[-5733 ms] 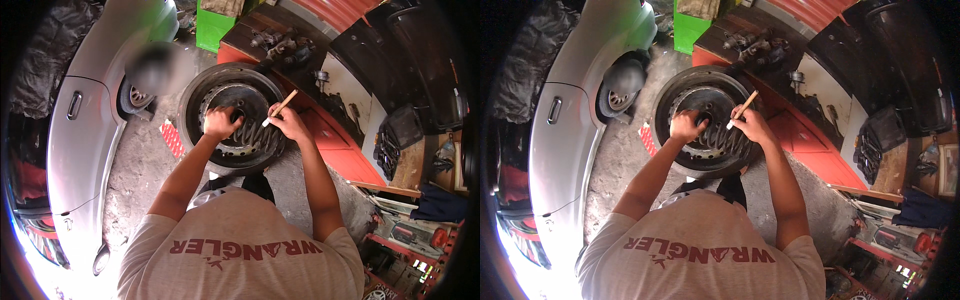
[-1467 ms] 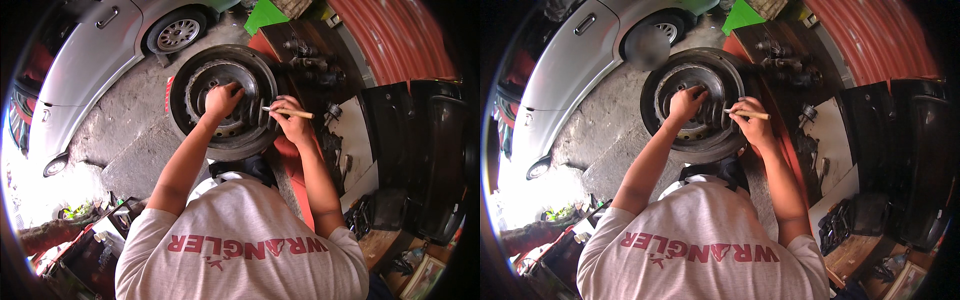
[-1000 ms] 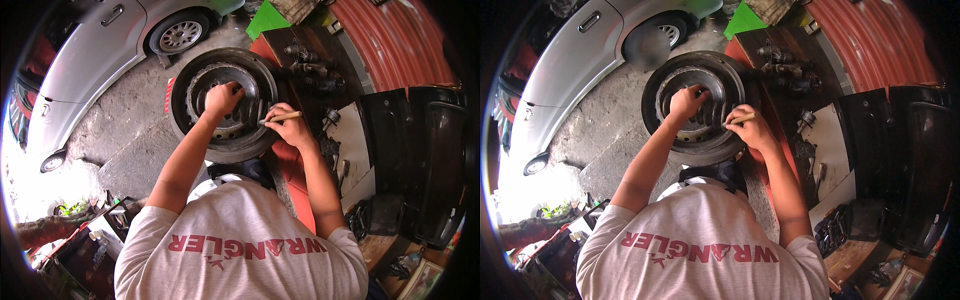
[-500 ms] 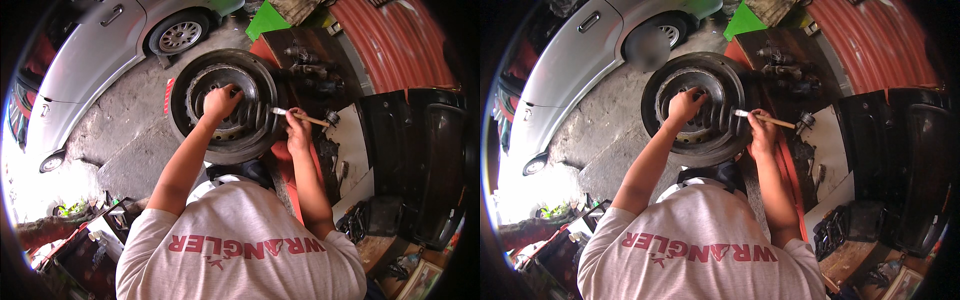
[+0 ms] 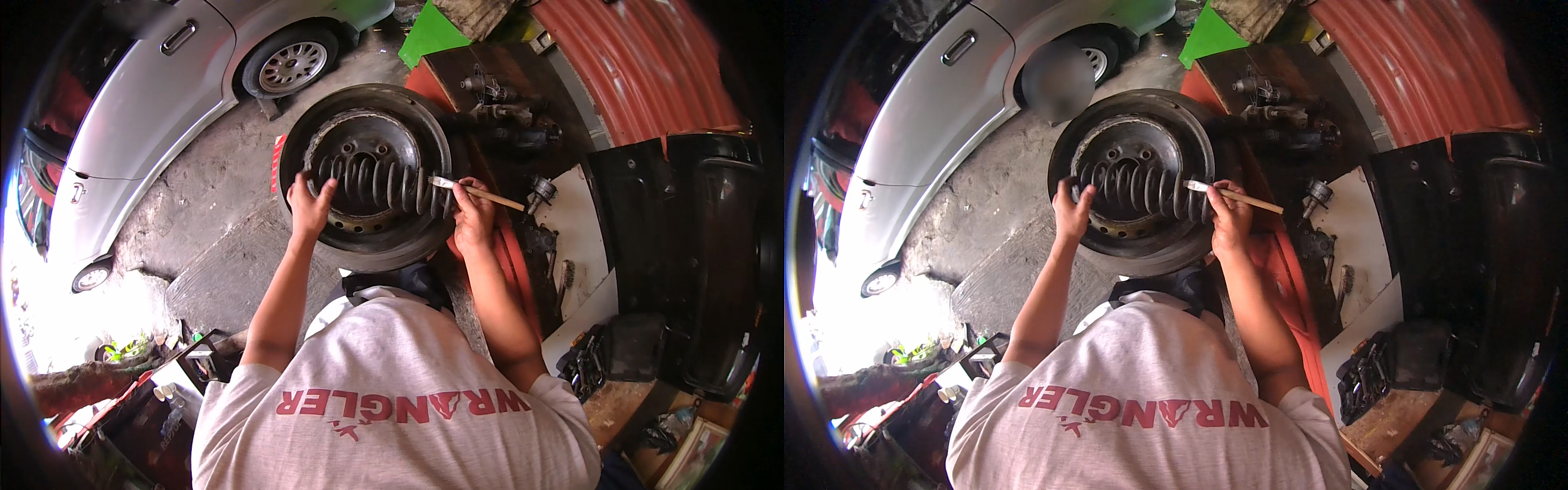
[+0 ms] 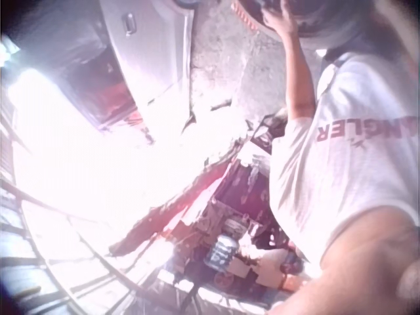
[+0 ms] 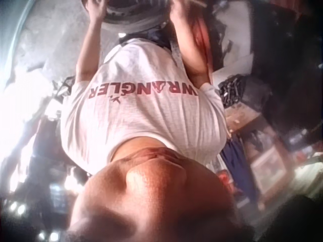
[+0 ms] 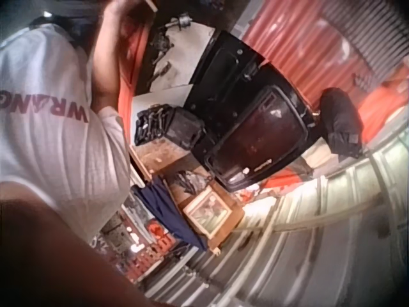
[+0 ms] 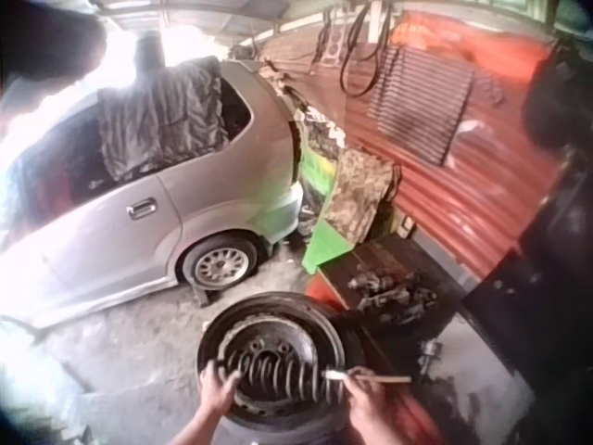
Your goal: The person scrubs a metal suspension spring with a small brush, rotating the spring to reach different coils. The spring is held in place on a tire rim while the person works around its circumference.
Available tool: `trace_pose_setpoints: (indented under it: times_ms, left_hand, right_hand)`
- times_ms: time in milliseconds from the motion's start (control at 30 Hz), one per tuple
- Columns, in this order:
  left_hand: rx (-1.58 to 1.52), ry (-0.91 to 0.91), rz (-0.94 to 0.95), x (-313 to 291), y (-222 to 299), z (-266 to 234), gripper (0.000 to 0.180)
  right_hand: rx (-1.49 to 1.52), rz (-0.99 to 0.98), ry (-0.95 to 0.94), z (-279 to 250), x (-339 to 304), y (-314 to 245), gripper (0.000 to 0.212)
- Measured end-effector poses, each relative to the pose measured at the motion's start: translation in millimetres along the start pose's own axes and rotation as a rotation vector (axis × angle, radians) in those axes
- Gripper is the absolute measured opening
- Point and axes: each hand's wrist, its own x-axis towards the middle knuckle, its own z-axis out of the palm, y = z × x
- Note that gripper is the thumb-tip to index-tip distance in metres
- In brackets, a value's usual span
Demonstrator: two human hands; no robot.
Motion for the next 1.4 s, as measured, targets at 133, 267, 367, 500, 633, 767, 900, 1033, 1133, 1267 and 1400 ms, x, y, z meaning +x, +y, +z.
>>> trace_pose_setpoints:
  times_ms: [133, 267, 367, 500, 633, 767, 900, 1033, 1133, 1267, 1400]
  left_hand:
    - [0.216, -0.131, -0.001, -10.8, -23.0, 10.7, 0.065]
    - [0.158, -0.057, 0.127, 4.2, -15.7, 13.0, 0.063]
    - [0.162, -0.146, -0.123, 20.8, 15.3, 5.8, 0.063]
    - [0.275, -0.275, -0.217, 42.0, 9.2, -0.7, 0.066]
    - [0.294, -0.271, -0.258, 45.6, 33.9, 3.3, 0.068]
    - [0.401, -0.066, -0.022, 34.0, 38.6, 19.7, 0.072]
    - [0.463, -0.221, 0.33, 19.4, 65.3, 30.5, 0.07]
    - [0.533, -0.279, 0.294, 14.9, 65.7, 35.5, 0.066]
    - [0.533, -0.28, 0.299, 17.1, 65.4, 37.8, 0.062]
    - [0.522, -0.315, 0.277, 18.3, 65.5, 36.7, 0.062]
    - [0.493, -0.342, 0.266, 19.5, 64.3, 35.0, 0.063]
  right_hand:
    - [0.031, 0.015, -0.05, -3.4, -9.6, -3.3, 0.021]
    - [0.005, -0.001, -0.042, -2.2, -6.4, -3.6, 0.022]
    - [0.035, 0.034, -0.021, 7.2, 5.1, -16.2, 0.02]
    - [0.079, 0.198, 0.074, 26.9, 22.8, -30.0, 0.017]
    - [0.058, 0.207, 0.016, 19.1, 39.0, -30.0, 0.017]
    - [-0.064, 0.158, -0.058, 4.6, 40.7, -21.0, 0.019]
    - [-0.509, -0.096, -0.15, 4.5, 32.3, -21.3, 0.017]
    - [-1.037, -0.289, -0.3, 28.9, 10.6, -44.0, 0.014]
    - [-1.05, -0.401, -0.3, 31.2, 11.1, -49.5, 0.015]
    - [-1.035, -0.586, -0.442, 42.2, 20.2, -58.9, 0.012]
    - [-1.196, -0.351, -0.68, 49.9, 42.1, -73.3, 0.014]
